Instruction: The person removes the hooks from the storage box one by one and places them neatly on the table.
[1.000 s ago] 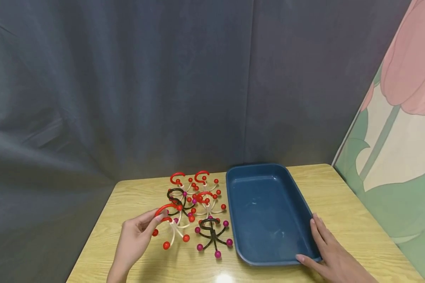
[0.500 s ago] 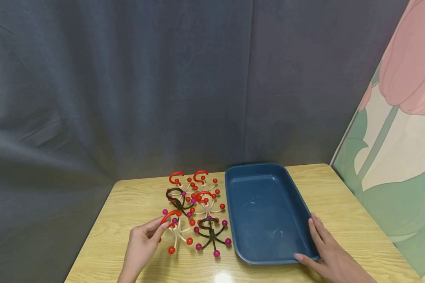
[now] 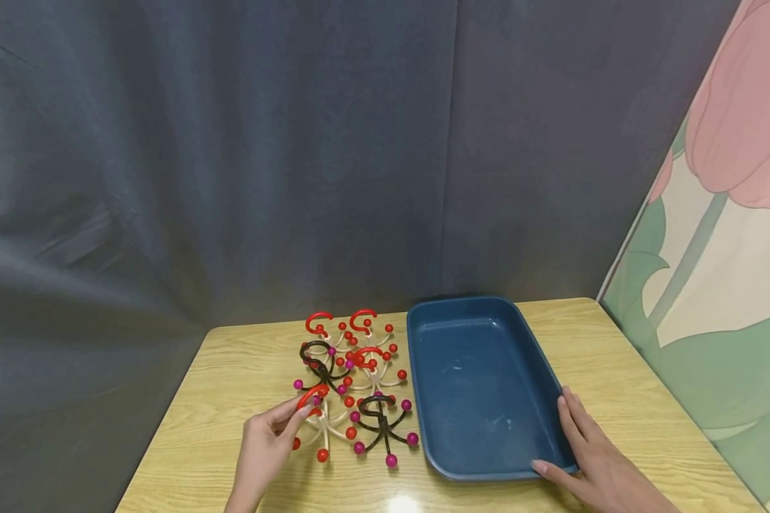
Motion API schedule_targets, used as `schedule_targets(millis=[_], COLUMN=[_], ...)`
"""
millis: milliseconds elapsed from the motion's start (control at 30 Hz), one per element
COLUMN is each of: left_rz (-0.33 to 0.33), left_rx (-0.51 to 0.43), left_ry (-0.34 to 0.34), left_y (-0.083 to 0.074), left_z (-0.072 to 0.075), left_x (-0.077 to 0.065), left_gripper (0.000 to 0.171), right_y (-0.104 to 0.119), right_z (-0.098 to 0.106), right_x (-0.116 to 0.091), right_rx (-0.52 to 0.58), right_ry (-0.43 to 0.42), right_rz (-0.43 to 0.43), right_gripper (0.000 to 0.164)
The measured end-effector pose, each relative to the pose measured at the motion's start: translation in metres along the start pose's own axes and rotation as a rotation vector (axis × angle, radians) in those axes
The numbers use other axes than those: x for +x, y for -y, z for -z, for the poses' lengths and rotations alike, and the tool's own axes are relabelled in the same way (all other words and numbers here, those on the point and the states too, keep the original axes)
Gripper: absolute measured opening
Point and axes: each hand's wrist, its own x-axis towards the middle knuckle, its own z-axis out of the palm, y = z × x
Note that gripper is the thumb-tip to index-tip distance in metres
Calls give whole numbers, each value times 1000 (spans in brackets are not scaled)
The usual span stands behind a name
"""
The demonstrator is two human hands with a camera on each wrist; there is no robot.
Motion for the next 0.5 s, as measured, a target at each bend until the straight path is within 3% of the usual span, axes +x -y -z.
schedule_targets(millis=[500], left_rz=[9], left_rx=[-43], left_ry=[3], left_y=[18], left_z=[-7], left_x=[7], left_gripper=[28], right_y=[-1], right_z=[-1], right_x=[0], right_rx=[-28], right_ry=[-14], right_rz=[6], right_gripper=[117])
